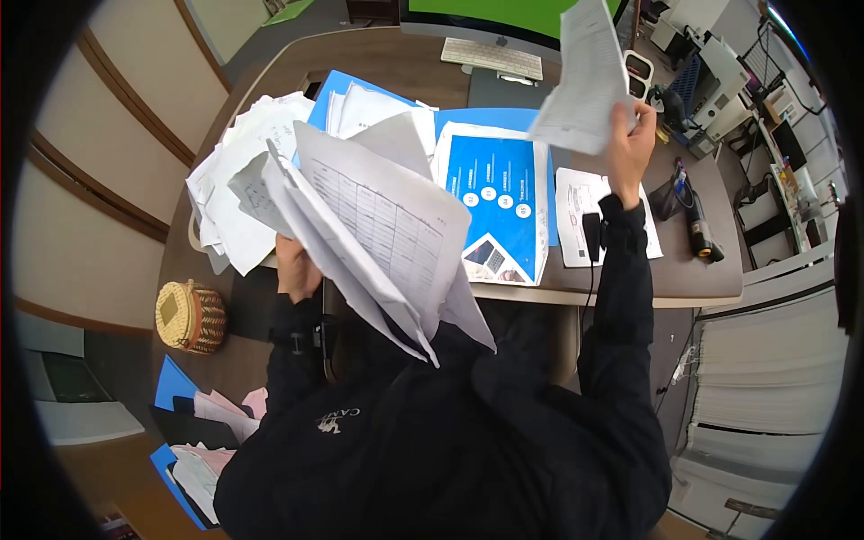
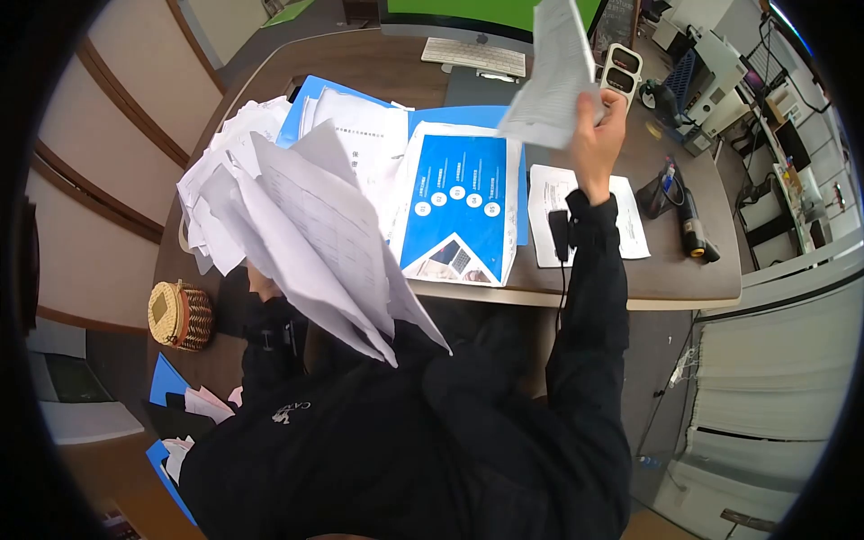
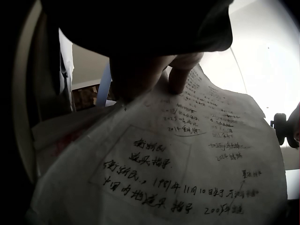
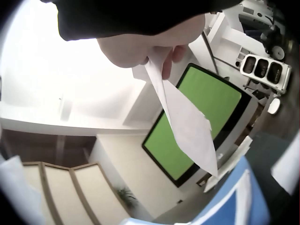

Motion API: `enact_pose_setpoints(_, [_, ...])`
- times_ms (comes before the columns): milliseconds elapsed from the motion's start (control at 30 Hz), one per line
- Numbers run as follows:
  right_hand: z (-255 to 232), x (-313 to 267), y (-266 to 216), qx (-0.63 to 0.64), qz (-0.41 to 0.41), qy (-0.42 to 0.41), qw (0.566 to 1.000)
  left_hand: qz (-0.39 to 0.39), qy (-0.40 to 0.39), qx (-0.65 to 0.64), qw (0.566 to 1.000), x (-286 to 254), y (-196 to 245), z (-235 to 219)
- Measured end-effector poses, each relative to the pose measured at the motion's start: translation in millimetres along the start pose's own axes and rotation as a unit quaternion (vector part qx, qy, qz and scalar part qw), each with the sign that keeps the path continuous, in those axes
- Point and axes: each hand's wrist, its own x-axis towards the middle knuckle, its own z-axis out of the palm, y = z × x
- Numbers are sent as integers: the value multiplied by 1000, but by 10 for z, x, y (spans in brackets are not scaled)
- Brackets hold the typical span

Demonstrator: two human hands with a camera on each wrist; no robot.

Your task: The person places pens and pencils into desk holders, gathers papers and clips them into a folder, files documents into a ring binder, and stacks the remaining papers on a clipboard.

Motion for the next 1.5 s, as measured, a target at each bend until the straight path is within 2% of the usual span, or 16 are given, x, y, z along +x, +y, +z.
enact_pose_setpoints(33, [-23, -98, -148, 61, 67, -82, 993, 0, 0, 1, 1000, -2, 20, 46])
enact_pose_setpoints(67, [-16, -185, -215, 103, 46, -121, 986, 1, 17, -18, 1000, 1, 29, 90])
enact_pose_setpoints(100, [22, -272, -328, 144, 22, -128, 981, 2, 34, -35, 999, -3, 33, 107])
enact_pose_setpoints(167, [-9, -455, -502, 210, 111, -180, 955, -2, 36, -45, 998, -19, 34, 80])
enact_pose_setpoints(300, [83, -920, -625, 295, 187, -240, 906, -4, 7, -59, 998, -3, 57, 81])
enact_pose_setpoints(433, [127, -1368, -605, 150, 181, -409, 882, -4, 8, -66, 998, 31, 34, 118])
enact_pose_setpoints(467, [192, -1474, -571, 139, 161, -405, 889, 28, -23, -7, 999, -39, 67, 149])
enact_pose_setpoints(567, [227, -1585, -441, 99, 159, -352, 917, 22, -15, -52, 998, -57, 160, 358])
enact_pose_setpoints(700, [224, -1549, -446, 199, 267, -312, 890, 25, -19, -43, 999, -33, 159, 361])
enact_pose_setpoints(733, [245, -1563, -371, 205, 235, -329, 891, 23, -21, -43, 999, -28, 151, 367])
enact_pose_setpoints(833, [249, -1556, -516, 226, 270, -380, 855, 15, -29, -41, 999, -25, 126, 380])
enact_pose_setpoints(900, [293, -1597, -533, 197, 270, -384, 861, 10, -37, -31, 999, -17, 116, 377])
enact_pose_setpoints(967, [338, -1664, -497, 92, 166, -426, 885, 4, -41, -26, 999, -11, 115, 346])
enact_pose_setpoints(1233, [311, -1581, -627, 77, 211, -443, 868, 5, -36, -34, 999, -27, 148, 352])
enact_pose_setpoints(1300, [257, -1525, -658, 40, 208, -400, 892, -5, -38, -36, 999, -32, 152, 351])
enact_pose_setpoints(1500, [33, -1438, -451, 120, 258, -313, 906, 9, -38, -35, 999, -31, 134, 388])
